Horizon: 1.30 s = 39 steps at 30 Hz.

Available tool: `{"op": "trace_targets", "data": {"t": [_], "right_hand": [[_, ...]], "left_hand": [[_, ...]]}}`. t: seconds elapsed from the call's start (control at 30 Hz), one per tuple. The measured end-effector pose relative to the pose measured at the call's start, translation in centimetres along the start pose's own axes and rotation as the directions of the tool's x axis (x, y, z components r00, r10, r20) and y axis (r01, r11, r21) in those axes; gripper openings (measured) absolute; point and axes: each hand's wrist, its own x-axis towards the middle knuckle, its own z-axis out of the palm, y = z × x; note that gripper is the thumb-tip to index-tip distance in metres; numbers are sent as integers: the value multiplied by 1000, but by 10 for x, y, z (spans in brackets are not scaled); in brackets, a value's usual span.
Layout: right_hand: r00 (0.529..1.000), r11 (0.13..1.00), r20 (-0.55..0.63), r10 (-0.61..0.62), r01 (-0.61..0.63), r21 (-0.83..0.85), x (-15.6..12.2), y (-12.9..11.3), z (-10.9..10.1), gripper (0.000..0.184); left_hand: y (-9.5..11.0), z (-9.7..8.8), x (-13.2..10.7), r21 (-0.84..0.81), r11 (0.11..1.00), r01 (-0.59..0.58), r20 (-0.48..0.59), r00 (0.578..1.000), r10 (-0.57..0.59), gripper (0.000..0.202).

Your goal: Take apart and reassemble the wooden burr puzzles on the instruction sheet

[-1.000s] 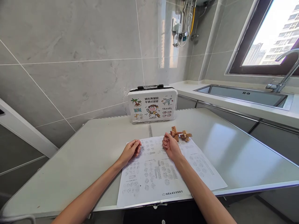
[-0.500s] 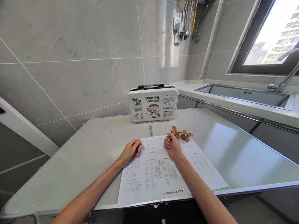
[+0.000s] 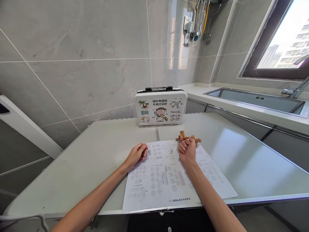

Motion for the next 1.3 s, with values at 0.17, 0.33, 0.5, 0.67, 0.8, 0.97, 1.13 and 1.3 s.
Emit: {"op": "trace_targets", "data": {"t": [0.17,0.33,0.5,0.67,0.8,0.97,1.13,1.3], "right_hand": [[999,996,-37,19,-16,85,1,-6,-4,31],[998,989,-27,54,-50,136,6,-11,-9,28],[998,990,-11,64,-63,128,11,-14,-14,28],[999,995,10,41,-42,92,14,-15,-19,26],[999,998,34,19,-21,56,16,-15,-21,28],[1000,998,22,10,-12,69,17,-15,-21,25],[1000,998,17,4,-5,67,17,-15,-23,24],[1000,998,11,8,-9,61,17,-16,-22,24]], "left_hand": [[1,0,-2,4,1000,-5,3,1000,5,39],[4,0,-3,6,1000,6,5,1000,-6,40],[3,0,-2,13,1000,7,4,1000,-7,40],[3,0,-2,17,1000,17,0,1000,-17,40],[4,0,-2,16,1000,17,-1,1000,-17,40],[3,0,-2,11,1000,10,4,1000,-10,39],[4,0,-2,20,1000,11,1,1000,-11,40],[4,0,-1,16,1000,4,4,1000,-4,39]]}}
